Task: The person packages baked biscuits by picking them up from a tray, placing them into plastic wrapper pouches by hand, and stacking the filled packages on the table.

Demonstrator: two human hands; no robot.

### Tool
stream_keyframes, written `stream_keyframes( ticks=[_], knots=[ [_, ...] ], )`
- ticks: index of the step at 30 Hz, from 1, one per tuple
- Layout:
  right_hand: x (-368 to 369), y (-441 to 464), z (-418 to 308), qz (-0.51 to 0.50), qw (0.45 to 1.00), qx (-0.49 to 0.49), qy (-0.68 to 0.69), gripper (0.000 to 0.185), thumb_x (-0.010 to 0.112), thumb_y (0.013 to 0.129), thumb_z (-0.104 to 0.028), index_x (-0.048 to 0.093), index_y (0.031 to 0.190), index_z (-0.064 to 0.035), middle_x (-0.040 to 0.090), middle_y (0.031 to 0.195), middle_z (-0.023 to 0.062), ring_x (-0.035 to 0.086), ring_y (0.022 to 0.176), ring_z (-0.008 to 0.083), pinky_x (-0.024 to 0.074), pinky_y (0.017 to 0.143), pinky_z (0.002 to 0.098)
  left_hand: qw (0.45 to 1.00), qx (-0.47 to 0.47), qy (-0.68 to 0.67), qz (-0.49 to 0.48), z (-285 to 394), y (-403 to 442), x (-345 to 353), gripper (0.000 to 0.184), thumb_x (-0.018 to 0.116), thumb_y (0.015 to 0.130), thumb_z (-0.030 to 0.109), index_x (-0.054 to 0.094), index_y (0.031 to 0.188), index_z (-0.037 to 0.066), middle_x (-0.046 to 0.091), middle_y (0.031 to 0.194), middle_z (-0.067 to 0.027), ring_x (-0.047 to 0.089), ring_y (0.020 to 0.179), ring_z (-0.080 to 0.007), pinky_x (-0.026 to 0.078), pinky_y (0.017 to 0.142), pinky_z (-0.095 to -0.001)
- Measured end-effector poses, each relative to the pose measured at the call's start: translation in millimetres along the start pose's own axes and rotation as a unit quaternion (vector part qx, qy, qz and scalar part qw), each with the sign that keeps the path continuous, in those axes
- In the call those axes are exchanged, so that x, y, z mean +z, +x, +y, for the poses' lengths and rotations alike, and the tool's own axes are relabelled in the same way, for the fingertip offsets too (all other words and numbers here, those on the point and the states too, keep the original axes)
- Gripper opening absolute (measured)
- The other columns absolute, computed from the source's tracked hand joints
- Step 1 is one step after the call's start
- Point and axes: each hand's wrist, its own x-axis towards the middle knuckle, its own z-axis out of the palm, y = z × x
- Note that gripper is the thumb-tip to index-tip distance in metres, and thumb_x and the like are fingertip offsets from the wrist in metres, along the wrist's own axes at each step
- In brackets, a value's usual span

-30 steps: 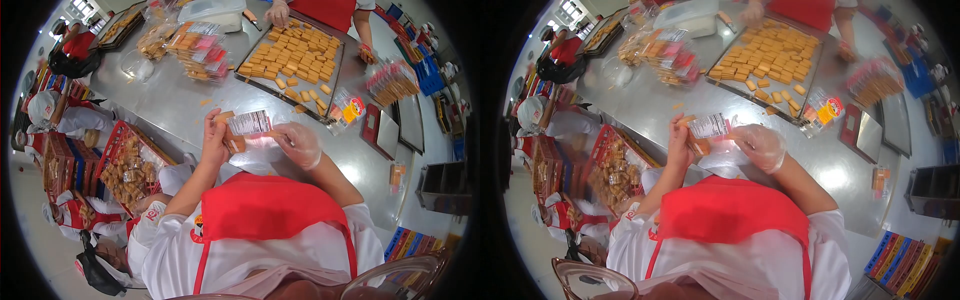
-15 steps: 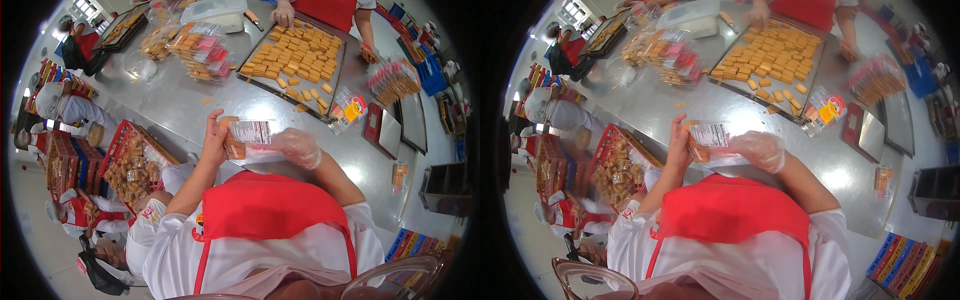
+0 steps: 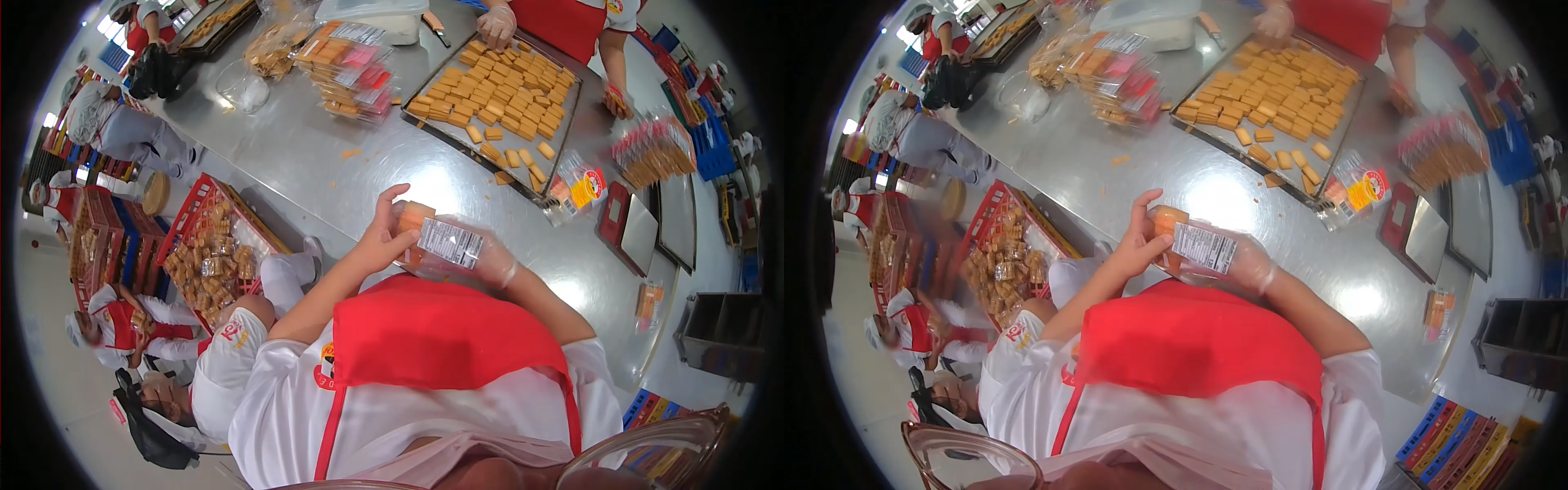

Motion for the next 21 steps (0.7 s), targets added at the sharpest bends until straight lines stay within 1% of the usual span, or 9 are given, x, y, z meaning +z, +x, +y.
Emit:
stream_keyframes(
  ticks=[1, 6, 8, 10, 11, 13, 14, 17, 21],
  knots=[
    [4, 0, 0, -0.005, 0.991, -0.045, -0.127, 0.038, 0.057, 0.081, -0.01, 0.047, 0.118, -0.0032, 0.057, 0.105, 0.0042, 0.055, 0.092, 0.0124, 0.0438, 0.082, 0.0247, 1.0, -0.001, -0.021, 0.017, -1, 1, 0, 0.064, 0.055, 0.081, 0.007, 0.014, 0.13, 0.01, 0.048, 0.106, -0.0144, 0.05, 0.096, -0.0184, 0.042, 0.081, -0.0299],
    [3, 4, 19, -0.041, 0.991, -0.128, -0.026, 0.035, 0.057, 0.08, -0.01, 0.048, 0.113, -0.0042, 0.055, 0.107, 0.0065, 0.053, 0.095, 0.0135, 0.0422, 0.085, 0.0255, 0.993, -0.022, -0.083, 0.087, -3, 2, 0, 0.063, 0.057, 0.079, 0.006, 0.019, 0.129, 0.011, 0.049, 0.106, -0.0128, 0.051, 0.097, -0.0185, 0.043, 0.082, -0.0312],
    [-2, 6, 16, -0.051, 0.969, -0.162, -0.181, 0.035, 0.057, 0.08, -0.011, 0.048, 0.113, -0.0045, 0.054, 0.107, 0.0075, 0.052, 0.096, 0.015, 0.0427, 0.084, 0.0264, 0.997, -0.043, -0.034, 0.054, -20, -1, -7, 0.059, 0.055, 0.08, 0.007, 0.022, 0.128, 0.012, 0.052, 0.097, -0.0087, 0.055, 0.071, -0.0127, 0.047, 0.056, -0.024],
    [1, 6, 2, -0.105, 0.975, 0.04, 0.193, 0.035, 0.055, 0.08, -0.008, 0.047, 0.114, -0.0052, 0.054, 0.109, 0.0094, 0.053, 0.097, 0.0205, 0.043, 0.083, 0.029, 0.989, -0.143, -0.028, -0.011, -17, -3, -10, 0.05, 0.054, 0.081, 0.009, 0.027, 0.123, 0.013, 0.051, 0.103, -0.0073, 0.057, 0.079, -0.0142, 0.049, 0.063, -0.0262],
    [-3, 11, 16, -0.095, 0.989, -0.1, -0.053, 0.035, 0.055, 0.08, -0.009, 0.048, 0.113, -0.0053, 0.054, 0.106, 0.0102, 0.053, 0.095, 0.0232, 0.0435, 0.081, 0.0302, 0.996, -0.093, -0.014, -0.01, -27, -2, -11, 0.046, 0.052, 0.082, 0.01, 0.028, 0.121, 0.014, 0.051, 0.101, -0.0058, 0.057, 0.07, -0.0119, 0.049, 0.054, -0.0239],
    [-13, 33, 65, -0.066, 0.863, -0.271, -0.42, 0.032, 0.056, 0.079, -0.011, 0.049, 0.11, -0.0055, 0.055, 0.099, 0.011, 0.054, 0.089, 0.0262, 0.0443, 0.077, 0.0315, 0.999, -0.01, 0.034, -0.021, -24, 3, -9, 0.047, 0.048, 0.081, 0.009, 0.026, 0.122, 0.014, 0.052, 0.1, -0.0047, 0.054, 0.067, -0.0089, 0.046, 0.053, -0.0213],
    [-10, 37, 68, -0.053, 0.86, -0.266, -0.432, 0.031, 0.057, 0.078, -0.011, 0.049, 0.108, -0.0056, 0.055, 0.097, 0.0108, 0.054, 0.087, 0.0261, 0.0445, 0.075, 0.0314, 0.993, -0.115, 0.014, -0.025, -4, 2, -8, 0.049, 0.046, 0.08, 0.007, 0.026, 0.123, 0.014, 0.051, 0.101, -0.0047, 0.052, 0.065, -0.0077, 0.043, 0.051, -0.0201],
    [2, 27, 42, -0.018, 0.96, -0.172, -0.219, 0.028, 0.058, 0.077, -0.012, 0.049, 0.103, -0.0056, 0.054, 0.09, 0.0102, 0.054, 0.082, 0.0251, 0.0445, 0.071, 0.0312, 0.999, -0.038, 0.025, 0.005, 2, 2, -6, 0.058, 0.046, 0.081, 0.007, 0.017, 0.13, 0.015, 0.05, 0.096, -0.0047, 0.047, 0.057, -0.008, 0.04, 0.047, -0.0205],
    [-5, 27, 28, -0.051, 0.956, -0.142, -0.253, 0.048, 0.061, 0.074, -0.002, 0.042, 0.118, -0.0034, 0.052, 0.106, 0.0076, 0.05, 0.098, 0.0166, 0.0415, 0.083, 0.0261, 1.0, 0.018, -0.003, 0.009, 13, 1, 0, 0.064, 0.05, 0.083, 0.007, 0.011, 0.133, 0.016, 0.049, 0.098, -0.0073, 0.047, 0.065, -0.0103, 0.041, 0.054, -0.0227]
  ],
)
